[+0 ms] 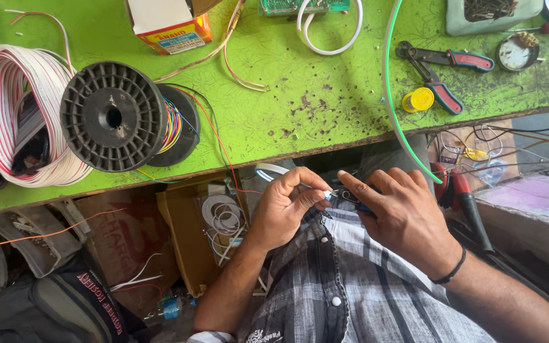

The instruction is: The person strips insulation from several short wire segments using wire strippers and places them on the workbench. The person then slides a piece of heat-shrink tubing over a wire and uses a soldering iron to heat it.

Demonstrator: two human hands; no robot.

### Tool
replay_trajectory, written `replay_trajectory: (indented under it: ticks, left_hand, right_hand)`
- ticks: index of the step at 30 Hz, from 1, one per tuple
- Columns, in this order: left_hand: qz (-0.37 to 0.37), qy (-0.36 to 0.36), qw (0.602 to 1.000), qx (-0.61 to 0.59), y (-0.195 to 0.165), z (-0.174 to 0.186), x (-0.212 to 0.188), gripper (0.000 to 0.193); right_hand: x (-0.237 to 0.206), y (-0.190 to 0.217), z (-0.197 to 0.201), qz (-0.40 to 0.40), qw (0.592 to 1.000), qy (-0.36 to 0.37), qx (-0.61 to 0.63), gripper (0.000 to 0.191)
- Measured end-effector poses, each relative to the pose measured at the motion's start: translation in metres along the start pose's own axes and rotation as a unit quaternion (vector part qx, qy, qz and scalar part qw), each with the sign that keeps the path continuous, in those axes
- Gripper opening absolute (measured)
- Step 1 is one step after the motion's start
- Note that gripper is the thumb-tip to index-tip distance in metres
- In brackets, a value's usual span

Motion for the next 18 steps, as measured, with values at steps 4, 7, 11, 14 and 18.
replay_trajectory:
  ticks: [4,7,11,14,18]
  left_hand:
    - [0.006,0.022,0.998,-0.063,0.009,0.008,0.003,0.014]
    - [0.009,0.047,0.994,-0.098,0.015,0.012,0.006,0.016]
    - [0.03,0.065,0.989,-0.126,0.021,0.016,0.007,0.017]
    - [0.021,0.08,0.989,-0.125,0.02,0.019,0.006,0.019]
    - [0.025,0.096,0.987,-0.129,0.02,0.023,0.006,0.021]
  right_hand:
    - [0.002,0.0,-0.008,0.004,0.999,-0.021,0.027,0.079]
    - [0.003,0.004,-0.011,0.016,0.998,-0.067,0.014,0.077]
    - [0.003,0.007,-0.013,0.033,0.996,-0.087,-0.001,0.076]
    - [0.003,0.006,-0.015,0.041,0.995,-0.09,0.002,0.076]
    - [0.002,0.004,-0.024,0.048,0.995,-0.087,-0.01,0.076]
Point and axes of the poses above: each hand's wrist, its own x-axis towards the middle knuckle, its own z-axis out of the back of the hand, y = z × x, the point moved 2 cm from there along x, towards the middle knuckle, and after that the axes turned 9 degrees about z, right-handed, at the moved point
